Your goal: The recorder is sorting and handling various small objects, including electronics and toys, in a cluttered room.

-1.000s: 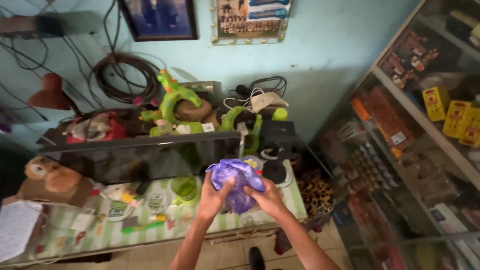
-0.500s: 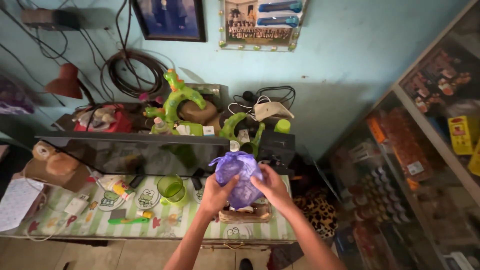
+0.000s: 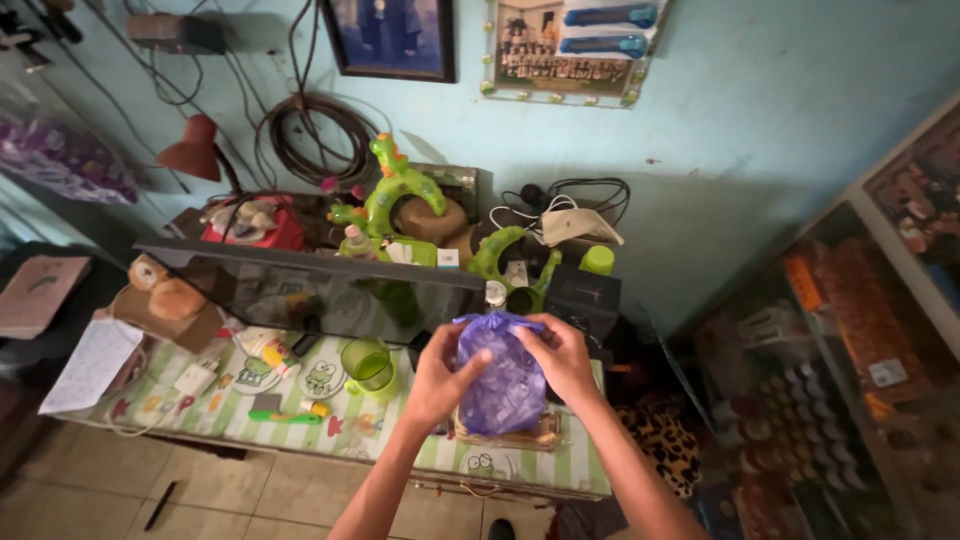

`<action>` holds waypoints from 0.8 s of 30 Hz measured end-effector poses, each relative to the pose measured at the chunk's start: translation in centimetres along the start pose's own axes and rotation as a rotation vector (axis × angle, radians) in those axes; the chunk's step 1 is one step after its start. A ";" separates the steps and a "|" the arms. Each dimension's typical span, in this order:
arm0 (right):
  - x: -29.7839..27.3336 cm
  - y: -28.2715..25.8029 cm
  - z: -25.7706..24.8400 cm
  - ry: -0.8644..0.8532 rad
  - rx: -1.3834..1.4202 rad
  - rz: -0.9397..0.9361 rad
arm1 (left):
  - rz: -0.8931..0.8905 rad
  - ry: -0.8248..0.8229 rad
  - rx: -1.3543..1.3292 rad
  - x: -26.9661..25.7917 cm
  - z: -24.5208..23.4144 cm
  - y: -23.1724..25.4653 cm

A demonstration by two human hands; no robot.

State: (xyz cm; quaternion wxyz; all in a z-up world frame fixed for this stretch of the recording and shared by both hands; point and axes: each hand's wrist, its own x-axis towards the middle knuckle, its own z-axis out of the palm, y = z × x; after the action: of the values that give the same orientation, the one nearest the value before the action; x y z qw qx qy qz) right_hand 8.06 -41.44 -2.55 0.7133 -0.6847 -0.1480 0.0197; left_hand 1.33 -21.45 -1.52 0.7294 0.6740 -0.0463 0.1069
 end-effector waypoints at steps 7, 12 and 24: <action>0.0 -0.1 1.5 0.081 0.093 0.017 | 0.283 0.580 0.497 -1.8 2.1 5.3; -1.0 -0.2 2.3 -0.149 0.107 0.087 | 0.486 0.437 0.645 -2.1 3.4 8.3; -1.3 -1.7 0.9 -0.363 0.085 0.165 | 0.153 0.255 0.448 -2.8 1.4 4.1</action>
State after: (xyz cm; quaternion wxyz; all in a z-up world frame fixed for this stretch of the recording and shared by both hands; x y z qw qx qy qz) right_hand 6.29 -40.95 -1.13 0.6990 -0.6492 -0.2168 0.2075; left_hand -2.20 -22.83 2.04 0.5517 0.7944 0.0197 0.2533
